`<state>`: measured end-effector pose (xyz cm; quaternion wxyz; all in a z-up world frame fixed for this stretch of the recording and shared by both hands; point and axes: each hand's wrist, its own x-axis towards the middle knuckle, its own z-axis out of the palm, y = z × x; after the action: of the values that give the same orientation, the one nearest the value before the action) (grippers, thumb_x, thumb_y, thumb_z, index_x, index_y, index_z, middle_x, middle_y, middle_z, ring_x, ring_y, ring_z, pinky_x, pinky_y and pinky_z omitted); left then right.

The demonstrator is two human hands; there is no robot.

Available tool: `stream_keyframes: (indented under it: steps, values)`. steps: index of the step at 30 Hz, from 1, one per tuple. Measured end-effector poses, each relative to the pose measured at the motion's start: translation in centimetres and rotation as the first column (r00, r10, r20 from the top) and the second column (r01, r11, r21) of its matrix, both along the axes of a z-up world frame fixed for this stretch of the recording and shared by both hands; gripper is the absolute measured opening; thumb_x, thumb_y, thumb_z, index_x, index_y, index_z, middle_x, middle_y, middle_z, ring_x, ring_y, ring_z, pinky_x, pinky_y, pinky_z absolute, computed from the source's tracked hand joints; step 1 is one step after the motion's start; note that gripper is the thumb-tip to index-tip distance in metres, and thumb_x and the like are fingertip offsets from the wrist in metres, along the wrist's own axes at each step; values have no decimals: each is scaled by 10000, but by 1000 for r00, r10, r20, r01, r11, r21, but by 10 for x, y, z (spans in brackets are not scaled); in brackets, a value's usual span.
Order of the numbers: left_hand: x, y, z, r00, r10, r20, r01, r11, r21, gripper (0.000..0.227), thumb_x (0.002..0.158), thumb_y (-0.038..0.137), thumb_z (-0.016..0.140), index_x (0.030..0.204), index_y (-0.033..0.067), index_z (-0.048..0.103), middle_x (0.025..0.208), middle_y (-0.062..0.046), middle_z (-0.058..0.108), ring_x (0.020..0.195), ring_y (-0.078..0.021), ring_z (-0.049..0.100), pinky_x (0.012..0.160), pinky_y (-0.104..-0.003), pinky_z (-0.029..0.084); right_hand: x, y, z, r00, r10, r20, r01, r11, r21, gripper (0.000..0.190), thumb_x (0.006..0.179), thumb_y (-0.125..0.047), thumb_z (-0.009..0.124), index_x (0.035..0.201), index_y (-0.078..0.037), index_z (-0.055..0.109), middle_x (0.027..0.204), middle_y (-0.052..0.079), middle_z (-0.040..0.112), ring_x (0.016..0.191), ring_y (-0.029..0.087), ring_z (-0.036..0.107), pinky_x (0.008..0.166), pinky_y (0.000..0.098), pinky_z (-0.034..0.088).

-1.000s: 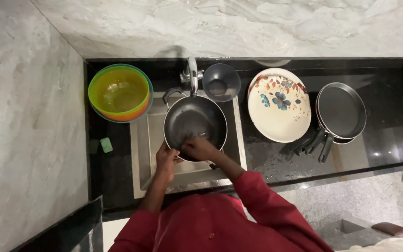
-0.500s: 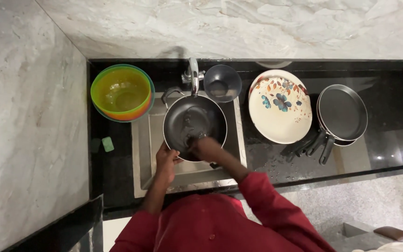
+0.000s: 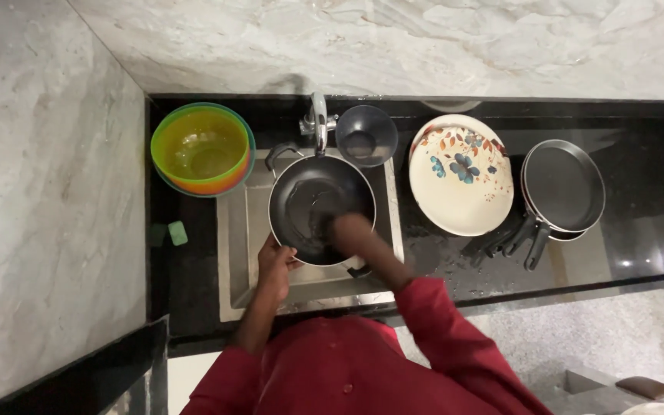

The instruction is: The person is washing and rinsing various kitchen items including plates, pans, and bowls in a sink.

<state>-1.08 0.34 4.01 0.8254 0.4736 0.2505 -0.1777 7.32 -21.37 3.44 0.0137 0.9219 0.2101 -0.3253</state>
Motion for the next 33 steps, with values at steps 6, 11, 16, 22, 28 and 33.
stream_keyframes:
  steps: [6, 11, 16, 22, 28, 33]
  values:
    - [-11, -7, -47, 998, -58, 38, 59, 998, -18, 640, 864, 23, 559, 1499, 102, 549, 1076, -35, 648, 859, -155, 657, 733, -370, 614, 3, 53, 20, 967, -177, 185, -48, 583, 811, 169, 937, -200, 643, 1018, -72, 718, 1021, 167, 716, 914, 382, 691, 797, 469, 562]
    - [-14, -4, -30, 999, -33, 30, 34, 999, -19, 650, 862, 23, 551, 1503, 123, 523, 1075, -33, 659, 847, -156, 670, 734, -364, 623, 36, 9, 23, 785, -278, 554, -11, 887, 461, 182, 942, -258, 643, 953, -84, 693, 978, 144, 687, 879, 349, 689, 725, 450, 565]
    - [-7, -1, -21, 1000, 2, 23, -3, 1000, 10, 681, 863, 33, 545, 1531, 152, 496, 1102, -23, 673, 851, -151, 659, 730, -349, 600, -9, -2, 4, 966, -63, 252, 56, 998, 37, 243, 982, -280, 593, 1031, -86, 731, 1011, 147, 732, 899, 315, 727, 746, 440, 589]
    - [-6, -5, -17, 1000, -4, 2, 4, 1000, -24, 672, 852, 38, 549, 1514, 148, 501, 1120, -47, 678, 880, -170, 689, 756, -359, 619, -41, 21, 74, 945, -324, 35, 165, 568, 806, 265, 957, -207, 694, 1190, -87, 734, 1069, 138, 752, 899, 304, 757, 799, 378, 591]
    - [-5, 2, -1, 999, -40, 23, 40, 999, -26, 636, 838, 45, 530, 1471, 96, 519, 1134, -54, 675, 881, -189, 703, 752, -367, 623, -43, -41, 104, 488, -831, 268, 258, 431, 865, 378, 928, -186, 772, 1270, -66, 666, 1206, 172, 672, 960, 276, 725, 755, 358, 600]
    - [0, -2, -5, 993, -116, 24, 115, 992, 48, 583, 843, 81, 551, 1425, 73, 572, 1079, -70, 666, 870, -206, 687, 726, -373, 615, -46, -92, 35, 516, -848, 119, 338, 330, 882, 672, 896, -299, 829, 1429, -17, 535, 1223, 181, 656, 1012, 212, 690, 758, 320, 594]
